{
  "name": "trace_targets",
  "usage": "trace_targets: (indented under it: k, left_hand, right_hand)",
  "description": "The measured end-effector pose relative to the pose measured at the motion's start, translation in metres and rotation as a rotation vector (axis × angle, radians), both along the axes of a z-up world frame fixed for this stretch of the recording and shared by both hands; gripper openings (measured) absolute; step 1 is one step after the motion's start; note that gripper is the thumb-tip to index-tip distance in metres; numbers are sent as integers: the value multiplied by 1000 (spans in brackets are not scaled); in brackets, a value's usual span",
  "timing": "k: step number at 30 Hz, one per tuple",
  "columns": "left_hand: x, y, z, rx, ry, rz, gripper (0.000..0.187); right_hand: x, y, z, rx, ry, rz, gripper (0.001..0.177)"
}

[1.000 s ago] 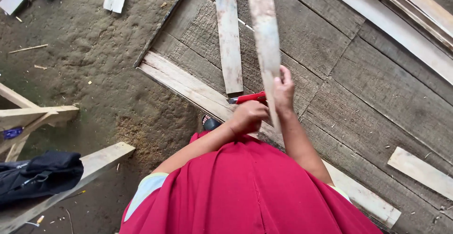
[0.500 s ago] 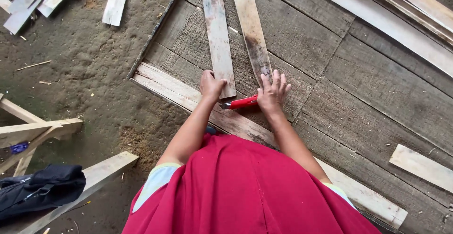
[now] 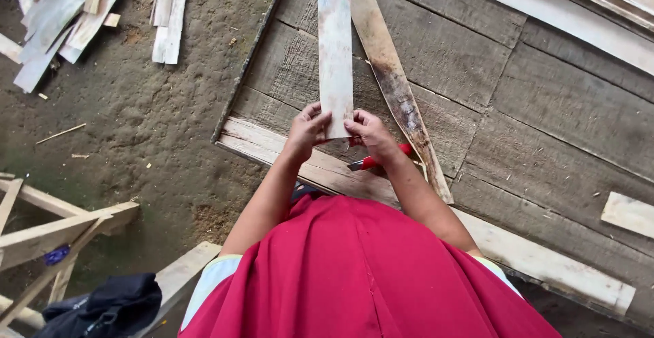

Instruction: The person uses a red utility knife to carve and shape a long wooden plank on a wooden workbench. They repeatedly score, peel, and trim the wood, creating shavings and smaller pieces.

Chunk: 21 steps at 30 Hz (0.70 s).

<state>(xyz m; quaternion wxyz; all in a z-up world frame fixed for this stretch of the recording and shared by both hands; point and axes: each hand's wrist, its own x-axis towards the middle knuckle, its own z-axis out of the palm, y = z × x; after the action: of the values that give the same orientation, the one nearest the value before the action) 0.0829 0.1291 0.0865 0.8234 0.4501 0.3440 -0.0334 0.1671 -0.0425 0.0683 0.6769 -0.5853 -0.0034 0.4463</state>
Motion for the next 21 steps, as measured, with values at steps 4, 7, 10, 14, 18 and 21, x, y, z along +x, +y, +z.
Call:
trace_targets:
  k: [4,7,10,14,18,21]
  left_hand:
    - [-30,38,-29,-30,24,-139,37]
    - [-35,64,-52,16,36,-196,30]
    - [-40,85,-69,100,85,-196,27]
    - [-43,106,-77,220,144,-218,25]
    - [-38,122,-109,194,100,-218,21]
    - [-32,134,-76,154,135,-274,27]
  right_hand:
    - [-8,28,-19,-24,-4,9,24]
    - [-19,57,-8,-9,15,83,35]
    - [-29,85,-34,-175,-97,71,33]
    - [-43,110,-53,-323,-208,39,30]
    - [-44,125,-44,-292,-207,-36,32]
    - [-42,132,-23,-270,-140,-42,32]
